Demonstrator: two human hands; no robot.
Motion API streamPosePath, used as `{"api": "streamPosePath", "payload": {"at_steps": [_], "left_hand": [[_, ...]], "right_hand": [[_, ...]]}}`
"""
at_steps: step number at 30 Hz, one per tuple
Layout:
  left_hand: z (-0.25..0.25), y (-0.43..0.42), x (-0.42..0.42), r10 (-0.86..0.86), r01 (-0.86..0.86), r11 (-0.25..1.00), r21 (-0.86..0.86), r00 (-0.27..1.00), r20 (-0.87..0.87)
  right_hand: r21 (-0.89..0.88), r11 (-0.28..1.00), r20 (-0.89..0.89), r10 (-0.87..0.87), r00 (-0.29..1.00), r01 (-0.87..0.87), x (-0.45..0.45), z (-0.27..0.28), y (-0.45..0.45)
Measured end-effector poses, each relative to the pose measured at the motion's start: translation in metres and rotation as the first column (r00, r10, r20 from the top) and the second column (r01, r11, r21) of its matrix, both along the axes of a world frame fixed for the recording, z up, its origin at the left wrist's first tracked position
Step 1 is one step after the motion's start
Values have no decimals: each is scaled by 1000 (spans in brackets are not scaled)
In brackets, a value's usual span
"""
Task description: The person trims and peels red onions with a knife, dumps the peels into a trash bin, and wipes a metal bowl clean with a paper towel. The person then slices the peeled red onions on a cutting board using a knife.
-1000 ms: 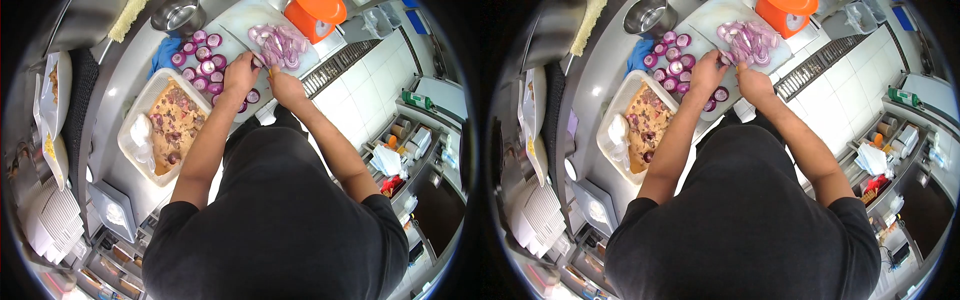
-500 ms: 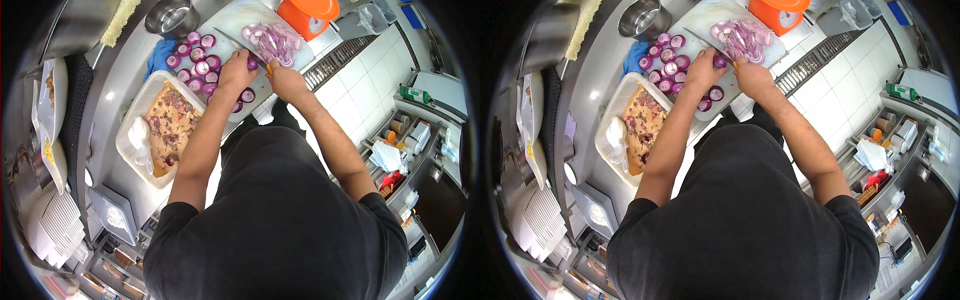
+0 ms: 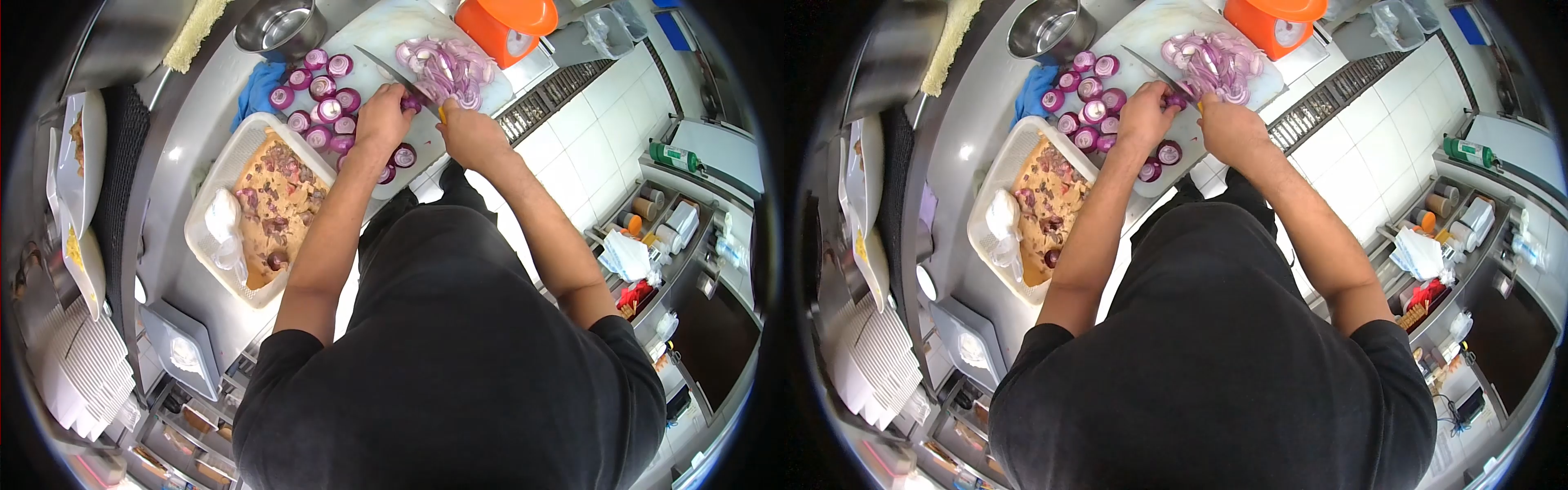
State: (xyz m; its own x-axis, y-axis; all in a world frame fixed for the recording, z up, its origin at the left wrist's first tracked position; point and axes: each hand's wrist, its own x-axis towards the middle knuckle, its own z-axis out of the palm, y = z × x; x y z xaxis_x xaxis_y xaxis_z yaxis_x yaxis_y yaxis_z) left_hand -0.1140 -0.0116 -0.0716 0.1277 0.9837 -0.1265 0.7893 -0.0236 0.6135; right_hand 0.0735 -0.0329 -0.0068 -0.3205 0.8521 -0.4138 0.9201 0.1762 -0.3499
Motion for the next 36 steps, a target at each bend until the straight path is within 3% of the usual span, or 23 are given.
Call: {"api": "streamPosePath", "payload": {"at_steps": [2,6,11,14,17,22,27,32,36], "left_hand": [[0,0,-1,-1,1,1000,2,1000,3],[-2,-1,-3,-8,8,1000,23,1000,22],[-3,3,-4,-17,17,1000,3,1000,19],[-4,1,-6,-9,8,1000,15,1000,28],[-7,2,-7,4,-6,999,41,999,51],[0,0,-6,-6,6,1000,-3,1000,11],[-5,-2,-6,9,-10,1000,27,999,31],[-2,1,-5,-11,11,1000,18,1000,-13],[-4,-1,-7,-12,11,1000,26,1000,14]], "right_hand": [[51,999,-15,-20,1000,21,-3,-2,-10],[-31,996,11,-80,997,80,-11,-34,-8],[-26,999,22,30,999,-30,-5,6,2],[-44,996,44,-74,996,76,-15,-17,-9],[-33,998,24,-59,998,60,-16,-31,-3],[-13,1000,5,4,1000,-4,-10,0,-2],[-44,996,37,-77,996,78,-21,-41,-8],[-36,999,4,8,1000,-8,-13,-2,0],[-42,995,12,-88,996,89,-19,-22,-12]]}}
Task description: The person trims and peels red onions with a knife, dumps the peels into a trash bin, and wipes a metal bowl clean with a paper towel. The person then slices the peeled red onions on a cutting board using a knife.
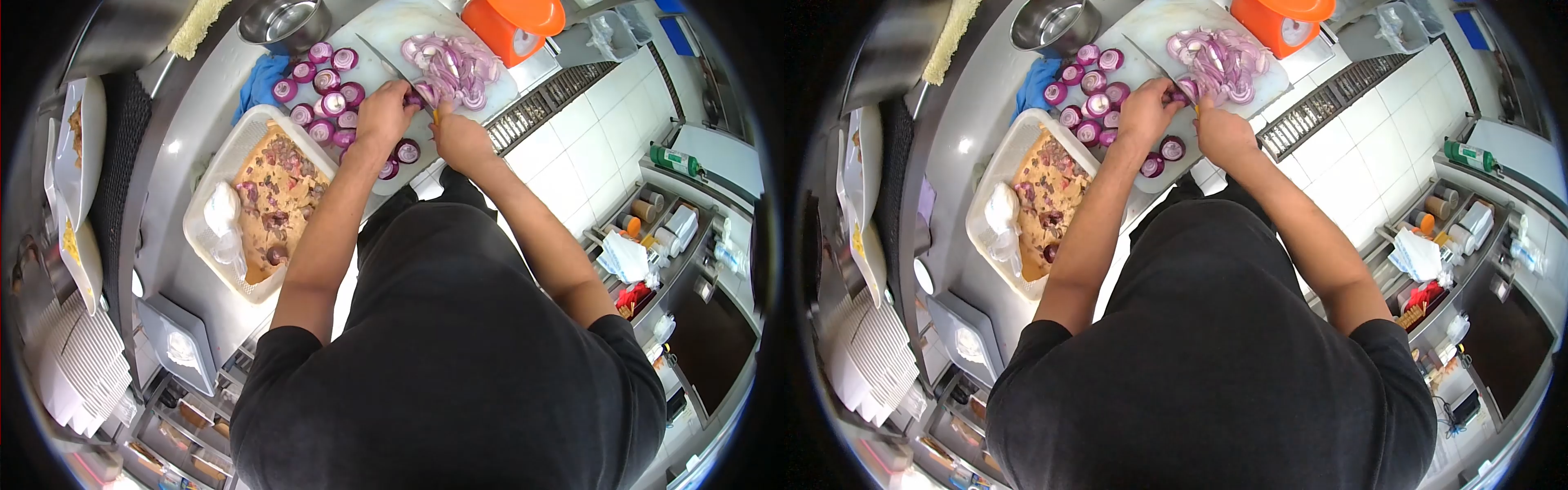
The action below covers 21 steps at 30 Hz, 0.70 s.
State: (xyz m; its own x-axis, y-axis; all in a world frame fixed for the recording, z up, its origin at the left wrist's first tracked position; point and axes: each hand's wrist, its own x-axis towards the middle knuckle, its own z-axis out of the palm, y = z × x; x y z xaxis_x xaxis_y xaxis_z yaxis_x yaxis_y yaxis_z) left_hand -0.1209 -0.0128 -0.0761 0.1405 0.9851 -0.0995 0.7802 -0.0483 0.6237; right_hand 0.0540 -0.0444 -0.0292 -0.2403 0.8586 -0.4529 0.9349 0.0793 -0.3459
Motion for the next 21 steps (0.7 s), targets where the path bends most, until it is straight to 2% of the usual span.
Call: {"api": "streamPosePath", "payload": {"at_steps": [1,4,7,10,13,16,19,21], "left_hand": [[3,0,0,-7,7,1000,5,1000,14],[14,-5,3,-56,61,997,39,992,-111],[7,-3,-1,-186,235,946,225,958,-219],[3,2,-5,-243,321,900,296,932,-270],[7,6,-2,-176,214,973,89,932,-317],[18,4,11,-65,43,996,-84,960,-271],[12,0,22,11,-31,979,-201,995,-102],[8,-2,23,49,-61,971,-231,997,-59]], "right_hand": [[11,1000,-15,-24,1000,24,-2,-9,0],[3,999,-85,-43,995,43,5,-21,7],[11,998,-141,-55,989,57,19,-23,13],[40,997,-172,-65,983,73,29,-26,7],[24,995,-147,-92,985,96,29,-24,3],[20,993,-137,-113,984,116,20,-22,2],[-16,994,-108,-111,988,110,13,-13,5],[-25,996,-88,-87,992,85,12,-7,6]]}}
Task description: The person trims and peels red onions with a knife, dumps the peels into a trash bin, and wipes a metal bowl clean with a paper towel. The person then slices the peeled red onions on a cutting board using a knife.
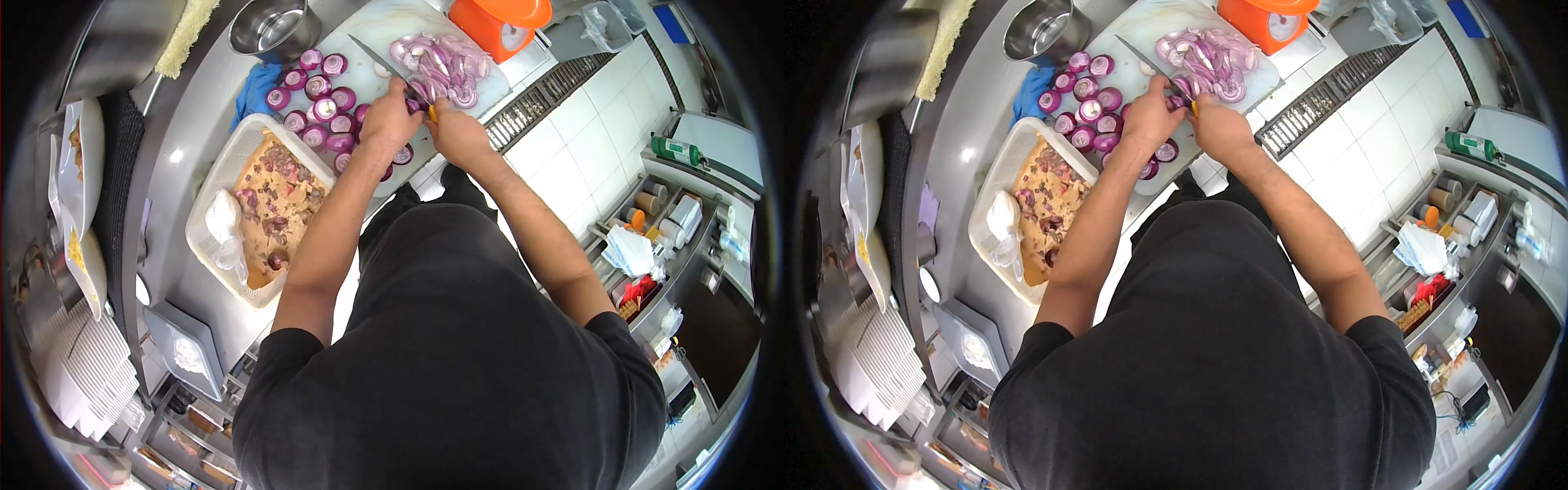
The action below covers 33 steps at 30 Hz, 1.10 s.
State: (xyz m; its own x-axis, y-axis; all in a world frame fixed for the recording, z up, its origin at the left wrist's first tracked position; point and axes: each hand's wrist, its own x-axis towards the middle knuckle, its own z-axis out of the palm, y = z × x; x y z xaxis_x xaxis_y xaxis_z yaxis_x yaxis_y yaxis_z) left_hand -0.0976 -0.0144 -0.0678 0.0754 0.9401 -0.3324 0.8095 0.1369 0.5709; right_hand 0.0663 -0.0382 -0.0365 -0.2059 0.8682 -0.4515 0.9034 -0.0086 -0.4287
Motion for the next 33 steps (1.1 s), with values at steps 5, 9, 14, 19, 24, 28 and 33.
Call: {"api": "streamPosePath", "payload": {"at_steps": [5,9,14,19,24,28,33], "left_hand": [[2,0,-10,-16,14,999,49,999,38],[-1,1,-14,-97,83,979,184,993,66],[-5,-2,-14,-91,79,982,171,994,63],[-8,1,-16,-87,74,985,158,994,73],[-7,0,-16,-56,41,988,146,994,95],[-10,-2,-17,-40,18,989,149,988,146],[-11,-1,-17,-41,24,989,143,993,112]], "right_hand": [[8,996,62,92,994,-93,4,22,3],[21,995,82,93,992,-95,9,38,-14],[32,998,69,57,996,-59,-3,-11,-19],[61,988,92,134,987,-140,1,17,-7],[35,990,92,137,986,-140,6,34,-17],[12,996,67,83,994,-84,-3,1,-19],[12,989,83,147,986,-148,4,26,-6]]}}
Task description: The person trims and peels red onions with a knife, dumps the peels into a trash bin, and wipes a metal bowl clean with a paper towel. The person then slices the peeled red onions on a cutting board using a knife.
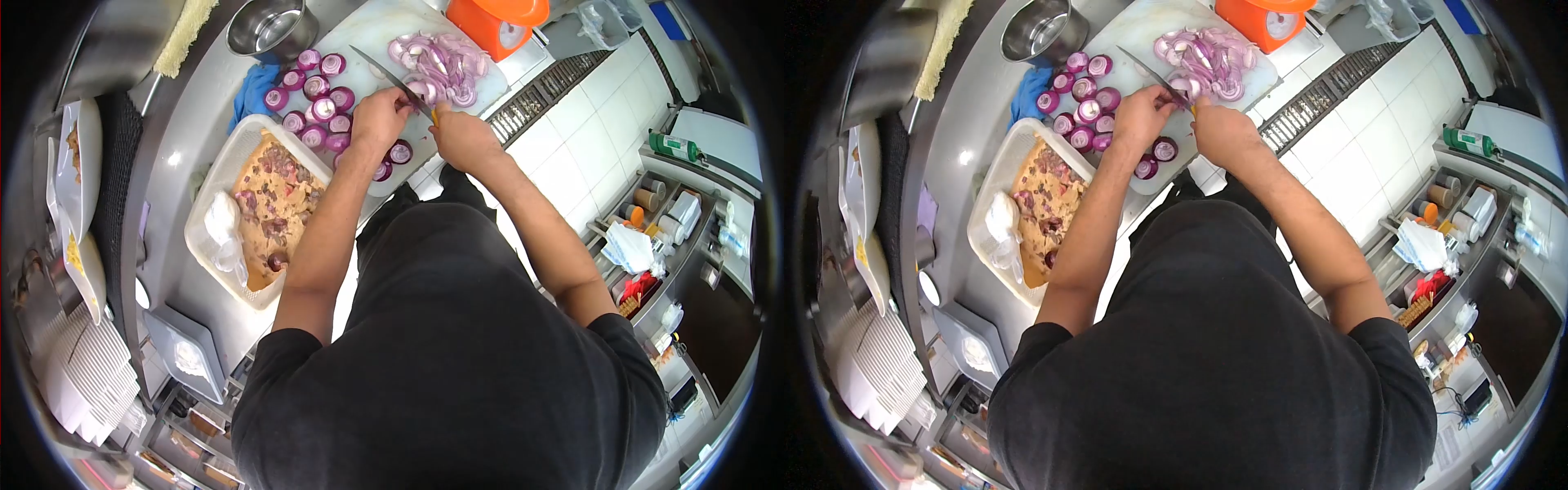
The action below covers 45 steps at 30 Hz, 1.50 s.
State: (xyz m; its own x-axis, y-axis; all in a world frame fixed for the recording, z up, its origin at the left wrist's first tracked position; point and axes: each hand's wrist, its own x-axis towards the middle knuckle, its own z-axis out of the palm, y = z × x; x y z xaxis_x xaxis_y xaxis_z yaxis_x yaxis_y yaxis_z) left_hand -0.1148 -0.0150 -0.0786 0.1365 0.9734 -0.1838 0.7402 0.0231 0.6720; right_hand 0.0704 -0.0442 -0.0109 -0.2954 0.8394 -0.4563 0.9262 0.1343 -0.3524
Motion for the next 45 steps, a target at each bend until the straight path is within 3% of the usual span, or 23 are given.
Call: {"api": "streamPosePath", "payload": {"at_steps": [2,7,13,19,25,34,37,40,43,45], "left_hand": [[-1,-1,0,3,-3,1000,3,1000,-5],[-1,-3,0,17,-17,1000,13,1000,14],[2,-5,2,-72,77,991,109,996,-52],[13,0,6,35,-32,986,164,999,-16],[22,13,25,-45,97,979,179,962,-270],[21,29,24,-198,231,972,47,908,-369],[18,30,22,-202,268,957,106,885,-419],[27,31,12,-104,164,970,179,947,-305],[43,29,-6,60,-67,968,241,998,35],[45,23,-21,190,-189,921,341,981,31]], "right_hand": [[2,1000,0,4,1000,-4,1,13,-4],[-23,997,-5,-78,997,78,-12,-24,-11],[40,996,-87,-79,993,83,5,-22,1],[102,981,-124,-149,981,162,22,0,0],[160,966,-138,-181,974,202,35,-21,7],[163,964,-156,-186,970,211,40,-20,4],[173,959,-188,-192,963,225,40,-18,1],[148,956,-223,-216,951,252,40,-16,-1],[56,954,-268,-271,925,296,34,-7,-7],[26,961,-294,-256,921,276,30,-10,-12]]}}
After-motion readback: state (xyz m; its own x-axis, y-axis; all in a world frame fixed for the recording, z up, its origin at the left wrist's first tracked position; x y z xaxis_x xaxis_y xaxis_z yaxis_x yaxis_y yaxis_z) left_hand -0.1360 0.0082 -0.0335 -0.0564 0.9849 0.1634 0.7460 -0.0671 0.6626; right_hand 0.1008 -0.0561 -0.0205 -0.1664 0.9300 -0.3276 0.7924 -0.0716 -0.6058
